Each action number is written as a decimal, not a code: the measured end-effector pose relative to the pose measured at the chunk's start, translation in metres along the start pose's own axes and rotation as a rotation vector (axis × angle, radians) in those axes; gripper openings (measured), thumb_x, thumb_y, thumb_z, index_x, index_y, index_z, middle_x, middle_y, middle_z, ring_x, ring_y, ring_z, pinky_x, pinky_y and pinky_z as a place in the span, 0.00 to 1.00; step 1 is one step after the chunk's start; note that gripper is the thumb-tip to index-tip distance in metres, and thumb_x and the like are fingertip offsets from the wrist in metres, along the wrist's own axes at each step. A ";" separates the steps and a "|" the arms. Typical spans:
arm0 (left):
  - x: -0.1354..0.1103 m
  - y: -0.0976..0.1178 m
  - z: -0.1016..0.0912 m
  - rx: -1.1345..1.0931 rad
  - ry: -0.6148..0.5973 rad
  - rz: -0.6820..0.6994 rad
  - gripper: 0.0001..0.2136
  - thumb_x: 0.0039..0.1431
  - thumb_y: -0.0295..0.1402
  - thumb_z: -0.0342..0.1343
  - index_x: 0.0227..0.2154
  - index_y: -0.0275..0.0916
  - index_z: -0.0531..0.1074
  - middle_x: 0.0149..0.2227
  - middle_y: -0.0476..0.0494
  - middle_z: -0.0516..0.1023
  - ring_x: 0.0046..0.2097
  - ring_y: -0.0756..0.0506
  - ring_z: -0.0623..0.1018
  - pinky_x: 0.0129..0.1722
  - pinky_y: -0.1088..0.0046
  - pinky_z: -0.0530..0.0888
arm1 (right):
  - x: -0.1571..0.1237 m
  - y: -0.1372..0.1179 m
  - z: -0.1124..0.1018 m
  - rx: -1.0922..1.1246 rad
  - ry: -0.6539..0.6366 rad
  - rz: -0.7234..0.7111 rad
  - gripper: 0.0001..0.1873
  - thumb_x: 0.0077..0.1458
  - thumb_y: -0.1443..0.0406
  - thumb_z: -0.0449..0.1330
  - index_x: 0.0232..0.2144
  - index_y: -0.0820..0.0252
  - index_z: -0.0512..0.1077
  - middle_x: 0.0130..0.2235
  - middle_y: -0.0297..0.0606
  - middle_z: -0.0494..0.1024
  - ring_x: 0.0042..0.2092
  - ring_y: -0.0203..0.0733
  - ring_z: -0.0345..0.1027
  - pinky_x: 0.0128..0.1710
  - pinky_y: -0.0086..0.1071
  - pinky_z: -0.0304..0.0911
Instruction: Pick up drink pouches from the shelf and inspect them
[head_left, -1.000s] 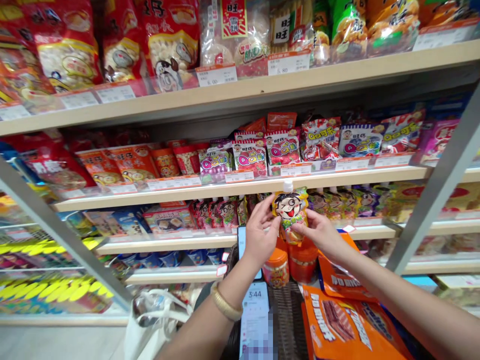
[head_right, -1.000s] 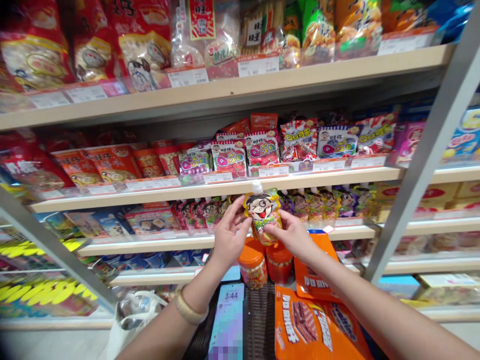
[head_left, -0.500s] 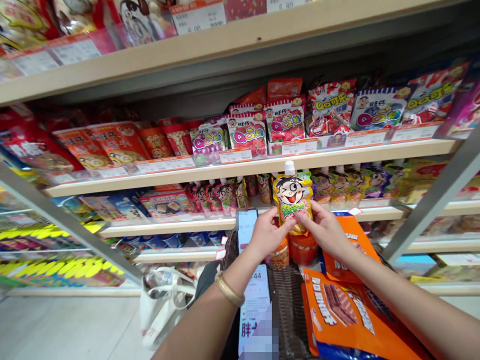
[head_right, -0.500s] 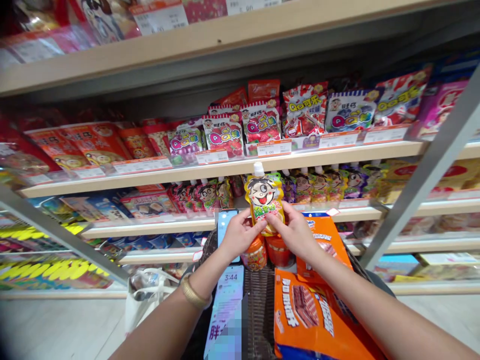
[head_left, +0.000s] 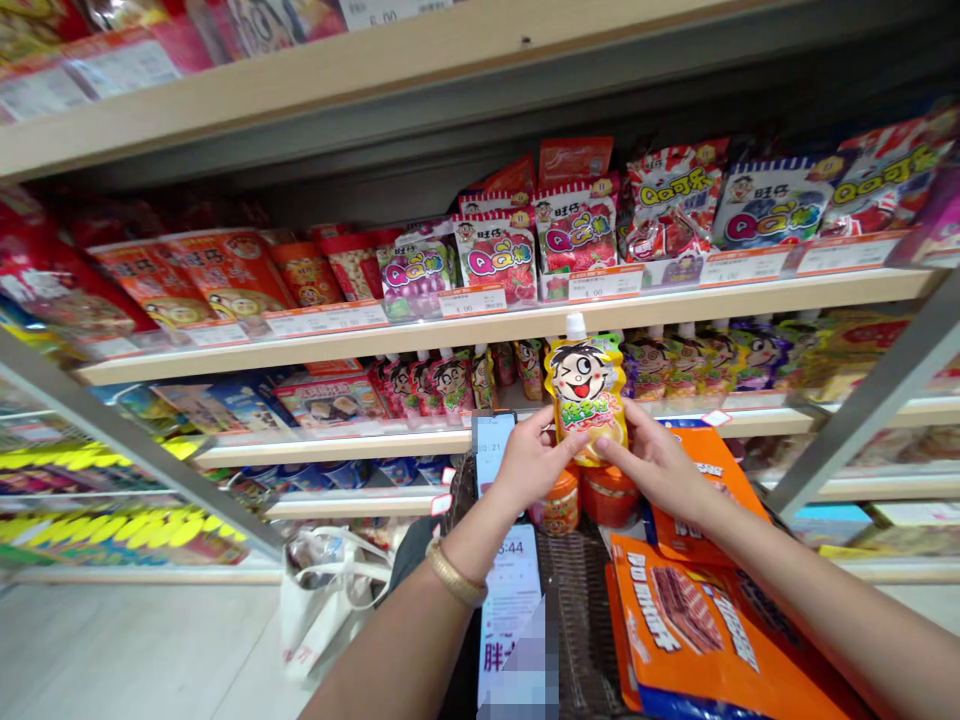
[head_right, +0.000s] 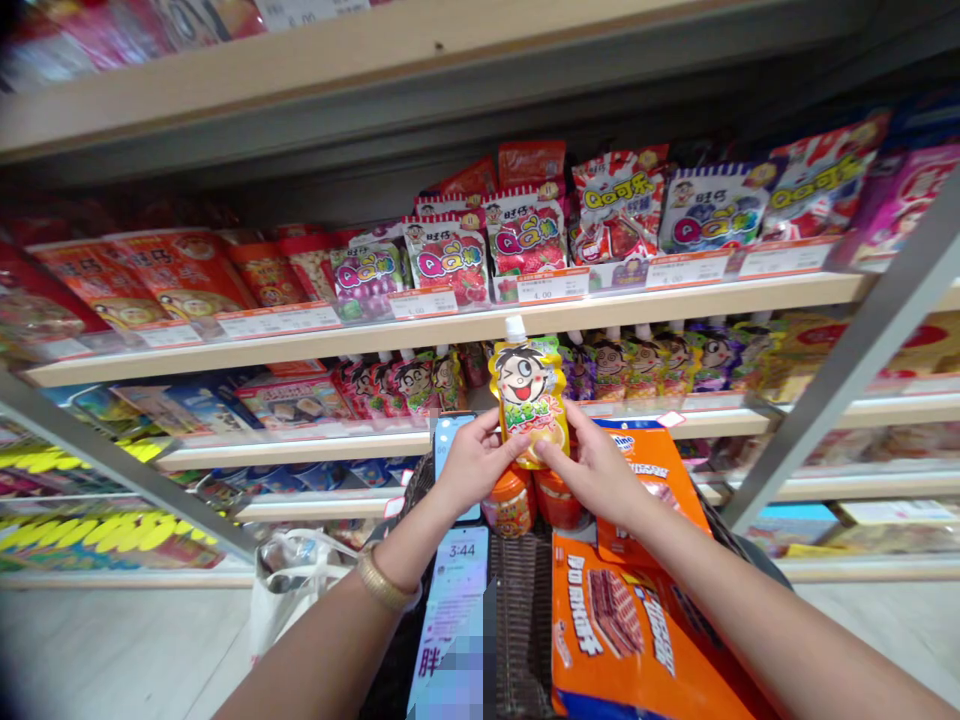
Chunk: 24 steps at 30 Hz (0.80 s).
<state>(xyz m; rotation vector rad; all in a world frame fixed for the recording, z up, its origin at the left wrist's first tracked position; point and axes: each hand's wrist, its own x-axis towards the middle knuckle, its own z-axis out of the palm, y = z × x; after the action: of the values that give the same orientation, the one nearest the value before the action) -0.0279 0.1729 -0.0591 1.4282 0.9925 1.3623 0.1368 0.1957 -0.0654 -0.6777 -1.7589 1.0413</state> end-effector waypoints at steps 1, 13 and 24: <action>0.000 0.000 0.000 -0.009 -0.003 -0.001 0.22 0.49 0.40 0.64 0.45 0.34 0.72 0.45 0.38 0.79 0.41 0.44 0.80 0.41 0.69 0.77 | 0.000 0.001 0.000 0.002 0.001 -0.004 0.19 0.57 0.57 0.58 0.50 0.53 0.65 0.49 0.40 0.73 0.48 0.45 0.69 0.48 0.40 0.67; 0.000 0.004 0.000 -0.013 -0.001 0.002 0.21 0.49 0.38 0.64 0.45 0.34 0.73 0.46 0.38 0.79 0.42 0.43 0.80 0.43 0.69 0.77 | -0.001 0.004 0.002 0.024 0.008 -0.028 0.19 0.57 0.58 0.58 0.50 0.51 0.64 0.50 0.40 0.74 0.49 0.45 0.70 0.51 0.41 0.66; 0.000 0.003 0.000 -0.009 0.012 -0.005 0.19 0.49 0.36 0.64 0.44 0.34 0.73 0.44 0.39 0.80 0.40 0.44 0.81 0.40 0.71 0.77 | 0.001 0.006 0.001 0.006 0.011 -0.008 0.18 0.55 0.60 0.60 0.49 0.52 0.66 0.49 0.40 0.75 0.49 0.46 0.71 0.51 0.41 0.67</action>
<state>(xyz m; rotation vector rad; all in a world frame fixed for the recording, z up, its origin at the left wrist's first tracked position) -0.0276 0.1720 -0.0562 1.4117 0.9964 1.3715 0.1349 0.1994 -0.0707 -0.6712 -1.7471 1.0351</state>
